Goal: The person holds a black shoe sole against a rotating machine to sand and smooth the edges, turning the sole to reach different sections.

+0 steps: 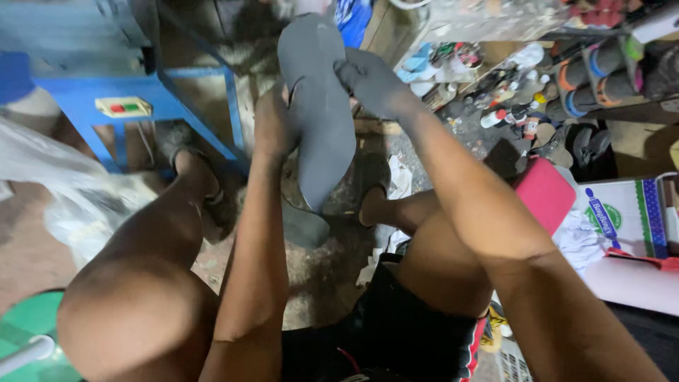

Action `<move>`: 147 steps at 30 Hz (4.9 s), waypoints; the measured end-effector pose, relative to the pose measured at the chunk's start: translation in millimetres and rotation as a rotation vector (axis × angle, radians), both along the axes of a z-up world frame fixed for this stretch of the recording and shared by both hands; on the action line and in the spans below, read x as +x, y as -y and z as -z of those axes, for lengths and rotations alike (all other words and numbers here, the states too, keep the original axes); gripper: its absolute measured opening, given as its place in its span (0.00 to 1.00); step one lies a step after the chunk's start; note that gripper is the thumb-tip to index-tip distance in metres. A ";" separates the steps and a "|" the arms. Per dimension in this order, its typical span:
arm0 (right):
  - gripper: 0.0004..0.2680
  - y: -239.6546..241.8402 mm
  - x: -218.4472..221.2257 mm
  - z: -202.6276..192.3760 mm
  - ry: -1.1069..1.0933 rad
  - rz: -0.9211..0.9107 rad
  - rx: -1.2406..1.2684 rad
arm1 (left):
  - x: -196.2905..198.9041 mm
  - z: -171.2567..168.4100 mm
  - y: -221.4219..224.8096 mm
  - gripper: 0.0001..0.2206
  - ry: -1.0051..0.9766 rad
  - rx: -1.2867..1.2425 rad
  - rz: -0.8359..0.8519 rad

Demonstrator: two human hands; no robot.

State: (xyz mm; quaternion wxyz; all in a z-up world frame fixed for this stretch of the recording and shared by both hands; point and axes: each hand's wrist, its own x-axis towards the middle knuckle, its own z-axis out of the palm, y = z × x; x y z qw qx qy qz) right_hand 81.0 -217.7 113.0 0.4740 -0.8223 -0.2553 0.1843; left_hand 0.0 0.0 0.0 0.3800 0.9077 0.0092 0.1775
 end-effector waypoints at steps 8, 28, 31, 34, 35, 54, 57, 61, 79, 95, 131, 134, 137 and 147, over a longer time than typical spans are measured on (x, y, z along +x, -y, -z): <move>0.16 24.2 -92.3 -61.0 0.417 0.183 0.170 | -44.1 -130.6 18.8 0.10 0.302 -0.342 0.088; 0.09 18.2 -122.5 -127.4 0.524 0.410 0.086 | -30.1 -223.9 26.0 0.11 0.062 0.107 0.140; 0.10 16.1 -127.2 -120.1 0.742 0.477 -0.087 | -25.1 -211.5 29.5 0.10 0.037 0.105 0.164; 0.09 18.2 -115.6 -122.3 0.663 0.458 -0.028 | -23.9 -216.9 35.8 0.09 0.098 0.032 0.157; 0.07 21.5 -112.0 -124.0 0.570 0.400 0.068 | -29.5 -220.1 34.2 0.12 -0.034 -0.055 0.162; 0.09 15.0 -124.9 -125.6 0.592 0.459 0.289 | -73.1 -251.7 39.0 0.07 0.163 -0.212 0.046; 0.07 14.8 -118.3 -117.4 0.426 0.335 0.411 | -72.0 -247.1 32.9 0.07 0.202 -0.223 0.105; 0.11 13.4 -112.3 -104.5 0.193 0.453 0.317 | -68.5 -245.3 31.1 0.09 0.173 -0.510 0.220; 0.08 15.4 -113.5 -124.4 0.794 0.472 0.173 | -84.0 -268.7 44.7 0.12 0.100 -0.126 0.116; 0.14 -6.6 -112.6 -86.2 -0.401 0.276 0.526 | -42.9 -184.7 19.2 0.14 0.237 -0.712 0.133; 0.16 -76.5 22.8 31.8 -0.817 0.407 0.810 | 93.0 -35.5 22.0 0.24 0.110 -2.022 0.229; 0.16 -78.0 13.1 17.2 -0.762 0.412 0.672 | 78.6 -44.2 25.5 0.25 0.119 -2.021 0.202; 0.16 -73.5 1.5 10.7 -0.720 0.384 0.633 | 65.5 -44.6 29.6 0.24 0.109 -2.004 0.148; 0.15 -65.8 10.1 28.4 -0.872 0.323 0.769 | 71.3 -44.8 21.0 0.25 0.151 -2.061 0.481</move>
